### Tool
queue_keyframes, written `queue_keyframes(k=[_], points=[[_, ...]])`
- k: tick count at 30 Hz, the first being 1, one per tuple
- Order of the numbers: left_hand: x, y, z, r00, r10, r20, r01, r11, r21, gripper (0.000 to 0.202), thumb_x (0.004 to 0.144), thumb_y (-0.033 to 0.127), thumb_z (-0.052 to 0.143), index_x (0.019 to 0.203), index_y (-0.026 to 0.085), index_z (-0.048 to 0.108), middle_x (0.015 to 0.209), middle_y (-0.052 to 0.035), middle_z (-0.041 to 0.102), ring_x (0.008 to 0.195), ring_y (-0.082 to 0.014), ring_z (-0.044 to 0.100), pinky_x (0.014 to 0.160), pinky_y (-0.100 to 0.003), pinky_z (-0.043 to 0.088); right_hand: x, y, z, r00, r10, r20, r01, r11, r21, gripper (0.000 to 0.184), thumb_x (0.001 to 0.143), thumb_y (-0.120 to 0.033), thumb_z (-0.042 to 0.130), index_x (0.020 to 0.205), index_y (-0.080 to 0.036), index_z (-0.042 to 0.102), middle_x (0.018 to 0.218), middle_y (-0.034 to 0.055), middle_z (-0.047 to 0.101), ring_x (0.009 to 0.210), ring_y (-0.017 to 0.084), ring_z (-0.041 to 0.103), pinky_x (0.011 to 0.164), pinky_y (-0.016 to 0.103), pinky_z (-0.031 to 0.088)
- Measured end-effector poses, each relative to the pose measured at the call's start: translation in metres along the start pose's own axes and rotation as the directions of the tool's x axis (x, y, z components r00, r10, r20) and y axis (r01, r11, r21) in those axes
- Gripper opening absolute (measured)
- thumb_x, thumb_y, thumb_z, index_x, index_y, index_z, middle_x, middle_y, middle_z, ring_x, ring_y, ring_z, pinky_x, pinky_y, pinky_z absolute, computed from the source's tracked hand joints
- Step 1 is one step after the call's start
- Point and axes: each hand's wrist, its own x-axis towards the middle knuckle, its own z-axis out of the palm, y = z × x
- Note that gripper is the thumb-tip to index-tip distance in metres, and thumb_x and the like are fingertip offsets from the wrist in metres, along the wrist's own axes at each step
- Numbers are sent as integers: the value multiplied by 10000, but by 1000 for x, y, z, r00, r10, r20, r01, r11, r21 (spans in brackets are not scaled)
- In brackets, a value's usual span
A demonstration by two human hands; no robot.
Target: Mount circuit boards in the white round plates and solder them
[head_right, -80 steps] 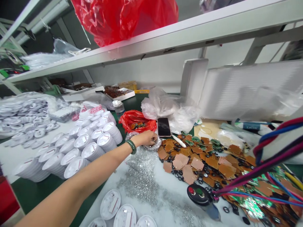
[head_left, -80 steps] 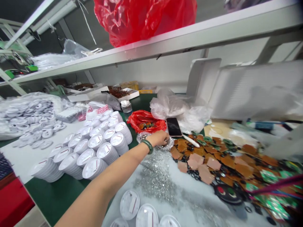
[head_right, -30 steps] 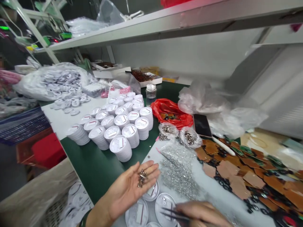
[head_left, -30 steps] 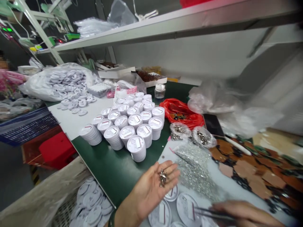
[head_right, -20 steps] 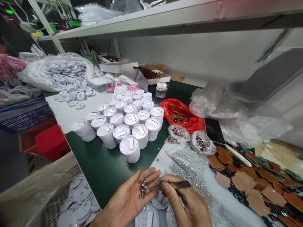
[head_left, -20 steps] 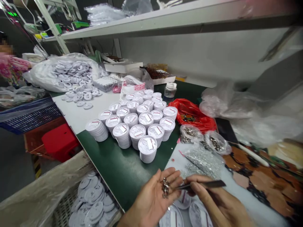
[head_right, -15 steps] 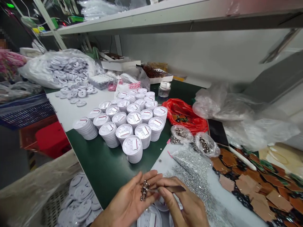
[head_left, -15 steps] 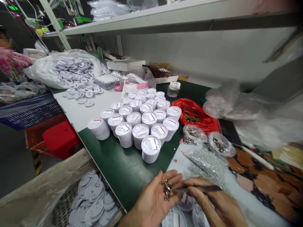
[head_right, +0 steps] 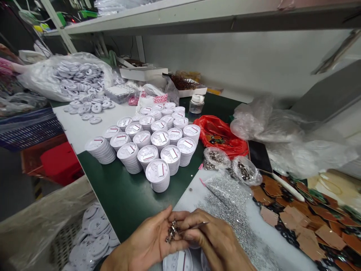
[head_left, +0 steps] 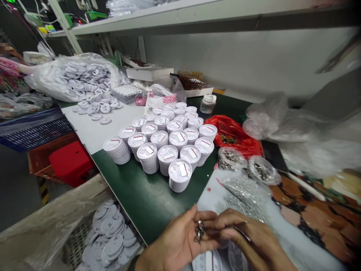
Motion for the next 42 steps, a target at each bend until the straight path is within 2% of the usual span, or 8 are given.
queue_keyframes(k=[4,11,14,17,21,25,32,42], points=[[1,-1,-3,1000,-22,8,22,1000,-6,408,1037,352,539,1039,3,750,970,-169,744,974,-271,736,1068,-484,496,-8,4,2,1000,11,-10,-11,1000,-21,194,1006,-153,559,1046,-271,708,952,-8,789,842,127,777,761,161,600],[-14,3,5,998,57,-34,-48,974,222,262,932,260,725,1104,67,765,1112,-191,765,1015,-251,751,926,-320,562,-18,2,-5,939,181,-294,-263,926,-271,106,986,-234,596,974,-279,691,884,-31,766,721,124,753,645,139,589],[-17,2,6,998,61,-30,-52,969,243,249,936,248,719,1111,78,769,1118,-185,768,1001,-240,755,909,-309,569,-15,-2,-5,956,138,-259,-209,940,-271,111,981,-223,606,1014,-287,691,910,-32,775,757,127,763,679,143,597],[-15,0,3,999,41,-26,-35,982,186,240,965,267,672,1042,71,788,1051,-167,786,953,-237,764,885,-330,592,-10,-6,-2,992,50,-115,-71,981,-182,155,999,-199,583,1055,-300,686,978,-34,788,855,127,778,769,150,600],[-11,2,1,998,-47,-44,53,987,152,381,1065,281,488,982,66,792,946,-154,802,835,-196,777,817,-305,609,-4,-9,1,999,19,-39,-22,998,-65,148,1034,-234,550,1044,-291,686,900,-39,786,790,110,773,729,137,596],[-12,3,2,990,-124,-60,134,969,210,508,1102,317,365,1024,29,776,943,-184,802,832,-208,791,785,-290,609,-4,-9,1,999,30,-37,-31,999,-33,139,1040,-267,544,1009,-277,679,909,-30,781,775,105,767,723,137,596],[-13,3,3,993,-87,-85,103,975,198,478,1097,331,395,1060,17,754,981,-194,796,870,-219,789,792,-303,606,-11,-5,4,993,73,-90,-85,987,-135,150,1009,-184,553,1044,-287,657,898,-44,758,781,99,754,729,127,584],[-12,-9,1,998,4,-69,7,988,153,360,926,395,728,1021,50,769,955,-183,790,894,-237,771,862,-336,590,-26,5,14,974,131,-186,-176,952,-249,137,993,-181,572,1064,-279,637,930,-39,766,748,104,756,680,129,579]])
